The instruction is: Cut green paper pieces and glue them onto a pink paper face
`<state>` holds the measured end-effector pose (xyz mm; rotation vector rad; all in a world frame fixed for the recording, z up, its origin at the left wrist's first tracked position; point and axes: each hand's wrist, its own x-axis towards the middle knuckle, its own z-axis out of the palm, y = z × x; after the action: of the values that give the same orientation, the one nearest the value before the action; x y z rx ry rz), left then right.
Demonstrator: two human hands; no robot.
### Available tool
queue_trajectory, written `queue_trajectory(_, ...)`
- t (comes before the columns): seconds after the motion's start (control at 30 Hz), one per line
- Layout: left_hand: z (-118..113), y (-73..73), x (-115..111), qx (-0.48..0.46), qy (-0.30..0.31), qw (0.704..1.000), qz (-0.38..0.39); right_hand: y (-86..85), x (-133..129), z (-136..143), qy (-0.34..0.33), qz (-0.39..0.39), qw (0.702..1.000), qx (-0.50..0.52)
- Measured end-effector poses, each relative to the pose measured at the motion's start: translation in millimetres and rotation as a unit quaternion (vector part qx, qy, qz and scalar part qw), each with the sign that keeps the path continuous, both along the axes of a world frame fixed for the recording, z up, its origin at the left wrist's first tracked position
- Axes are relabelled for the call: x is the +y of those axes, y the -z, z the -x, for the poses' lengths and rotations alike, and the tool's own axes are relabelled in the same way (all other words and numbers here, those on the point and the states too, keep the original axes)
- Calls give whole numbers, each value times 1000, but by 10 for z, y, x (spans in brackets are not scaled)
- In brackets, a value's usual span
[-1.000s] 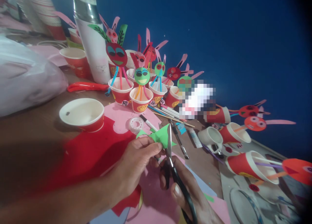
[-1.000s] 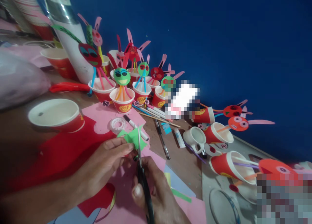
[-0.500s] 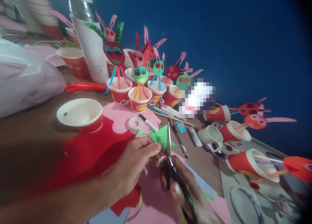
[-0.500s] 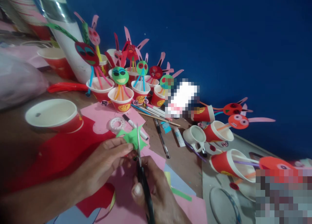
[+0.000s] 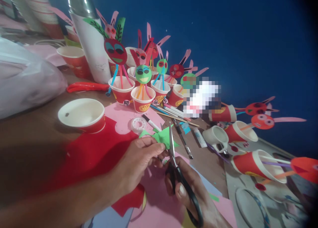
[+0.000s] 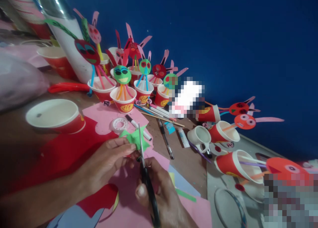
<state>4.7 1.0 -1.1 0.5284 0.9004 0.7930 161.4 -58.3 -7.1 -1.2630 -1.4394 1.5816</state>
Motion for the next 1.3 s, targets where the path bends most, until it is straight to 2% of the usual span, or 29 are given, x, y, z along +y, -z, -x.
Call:
queue_trajectory(0.23, 8, 6, 31, 22, 11, 1000, -1, -49, 14, -1, 0, 27, 999, 21)
queue_trajectory(0.67, 118, 16, 123, 85, 87, 987, -106, -149, 97, -114, -51, 69, 996, -12)
queue_trajectory(0.97, 154, 7, 162, 100, 113, 982, -116, -180, 87, -184, -67, 89, 994, 2)
queue_trajectory(1.1, 166, -1, 177, 116, 126, 977, -130, -233, 120, -222, -89, 107, 990, -20)
queue_trajectory(1.3, 172, -5, 176, 108, 140, 976, -131, -248, 128, -236, -85, 103, 990, -34)
